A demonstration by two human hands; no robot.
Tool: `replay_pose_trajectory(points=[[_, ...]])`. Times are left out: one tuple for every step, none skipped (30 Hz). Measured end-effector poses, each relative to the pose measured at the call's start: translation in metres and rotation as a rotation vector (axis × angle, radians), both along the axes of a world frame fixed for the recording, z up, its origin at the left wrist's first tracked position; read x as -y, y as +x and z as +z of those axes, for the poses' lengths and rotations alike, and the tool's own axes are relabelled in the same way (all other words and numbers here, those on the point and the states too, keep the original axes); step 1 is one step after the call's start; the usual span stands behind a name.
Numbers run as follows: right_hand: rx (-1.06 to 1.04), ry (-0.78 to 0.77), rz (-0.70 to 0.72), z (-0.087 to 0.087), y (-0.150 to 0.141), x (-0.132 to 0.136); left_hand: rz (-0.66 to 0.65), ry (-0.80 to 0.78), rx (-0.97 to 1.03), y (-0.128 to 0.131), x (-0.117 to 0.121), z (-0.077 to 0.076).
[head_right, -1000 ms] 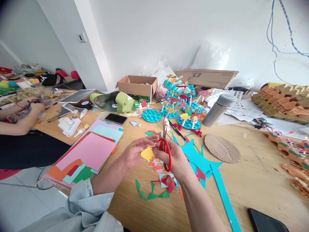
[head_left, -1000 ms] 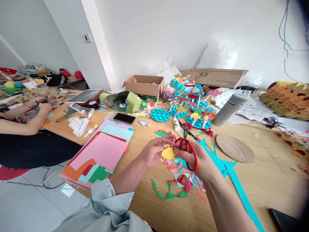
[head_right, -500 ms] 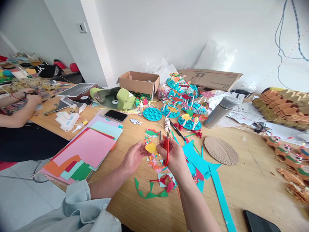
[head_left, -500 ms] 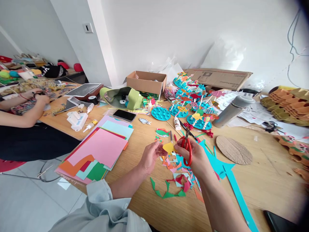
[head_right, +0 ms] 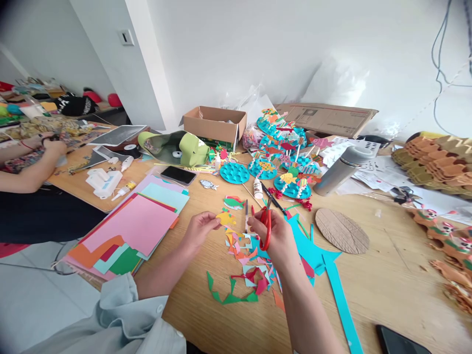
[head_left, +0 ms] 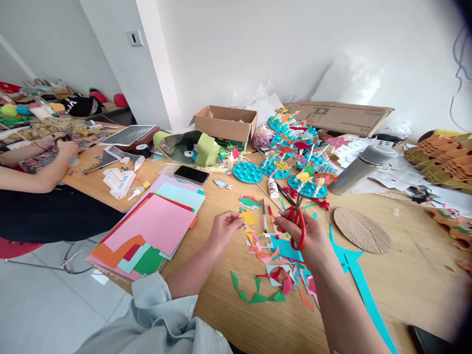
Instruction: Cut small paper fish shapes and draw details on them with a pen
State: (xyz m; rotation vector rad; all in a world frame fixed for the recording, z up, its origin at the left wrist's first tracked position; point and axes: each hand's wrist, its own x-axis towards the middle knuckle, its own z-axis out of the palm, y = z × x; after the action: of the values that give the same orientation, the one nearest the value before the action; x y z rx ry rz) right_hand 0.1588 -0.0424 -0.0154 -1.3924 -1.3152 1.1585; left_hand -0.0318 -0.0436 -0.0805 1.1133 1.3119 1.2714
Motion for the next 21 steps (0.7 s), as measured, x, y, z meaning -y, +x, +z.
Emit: replay_pose_trajectory(points=[[0.017, 0.009, -0.013, 0.002, 0.004, 0.0, 0.013, 0.003, -0.04, -0.005, -0.004, -0.002], [0.031, 0.014, -0.023, 0.005, 0.007, 0.0, 0.026, 0.003, -0.089, -0.01, -0.008, -0.005], [0.04, 0.018, -0.03, 0.008, 0.01, 0.001, 0.029, 0.004, -0.146, -0.015, -0.012, -0.007], [0.044, 0.021, -0.038, 0.011, 0.012, 0.001, 0.027, 0.002, -0.209, -0.019, -0.015, -0.009], [0.05, 0.024, -0.044, 0.013, 0.014, 0.002, 0.022, 0.0, -0.28, -0.023, -0.017, -0.01], [0.058, 0.03, -0.046, 0.016, 0.015, 0.002, 0.013, -0.002, -0.357, -0.026, -0.018, -0.012], [0.069, 0.039, -0.043, 0.018, 0.016, 0.002, 0.002, -0.005, -0.44, -0.029, -0.018, -0.012], [0.078, 0.051, -0.037, 0.02, 0.018, 0.003, -0.011, -0.006, -0.524, -0.032, -0.018, -0.013], [0.089, 0.061, -0.031, 0.021, 0.02, 0.003, -0.025, -0.004, -0.606, -0.035, -0.018, -0.013], [0.102, 0.066, -0.029, 0.023, 0.021, 0.003, -0.034, -0.002, -0.686, -0.037, -0.018, -0.013], [0.115, 0.068, -0.032, 0.025, 0.023, 0.003, -0.037, 0.003, -0.763, -0.039, -0.017, -0.013], [0.126, 0.069, -0.04, 0.027, 0.026, 0.004, -0.035, 0.009, -0.835, -0.042, -0.017, -0.013], [0.138, 0.067, -0.048, 0.029, 0.028, 0.005, -0.03, 0.015, -0.903, -0.044, -0.017, -0.013], [0.149, 0.067, -0.053, 0.031, 0.03, 0.006, -0.025, 0.02, -0.966, -0.046, -0.018, -0.013], [0.157, 0.073, -0.054, 0.034, 0.032, 0.007, -0.022, 0.023, -1.022, -0.048, -0.018, -0.014], [0.162, 0.084, -0.05, 0.036, 0.035, 0.008, -0.022, 0.026, -1.071, -0.05, -0.019, -0.015], [0.172, 0.093, -0.04, 0.039, 0.036, 0.01, -0.023, 0.029, -1.114, -0.052, -0.02, -0.016], [0.19, 0.098, -0.028, 0.04, 0.038, 0.011, -0.023, 0.032, -1.152, -0.053, -0.021, -0.017], [0.217, 0.104, -0.015, 0.042, 0.039, 0.012, -0.021, 0.035, -1.185, -0.054, -0.021, -0.017], [0.248, 0.109, 0.0, 0.042, 0.04, 0.013, -0.018, 0.038, -1.214, -0.054, -0.021, -0.018], [0.279, 0.112, 0.023, 0.042, 0.041, 0.013, -0.014, 0.041, -1.237, -0.054, -0.021, -0.018]])
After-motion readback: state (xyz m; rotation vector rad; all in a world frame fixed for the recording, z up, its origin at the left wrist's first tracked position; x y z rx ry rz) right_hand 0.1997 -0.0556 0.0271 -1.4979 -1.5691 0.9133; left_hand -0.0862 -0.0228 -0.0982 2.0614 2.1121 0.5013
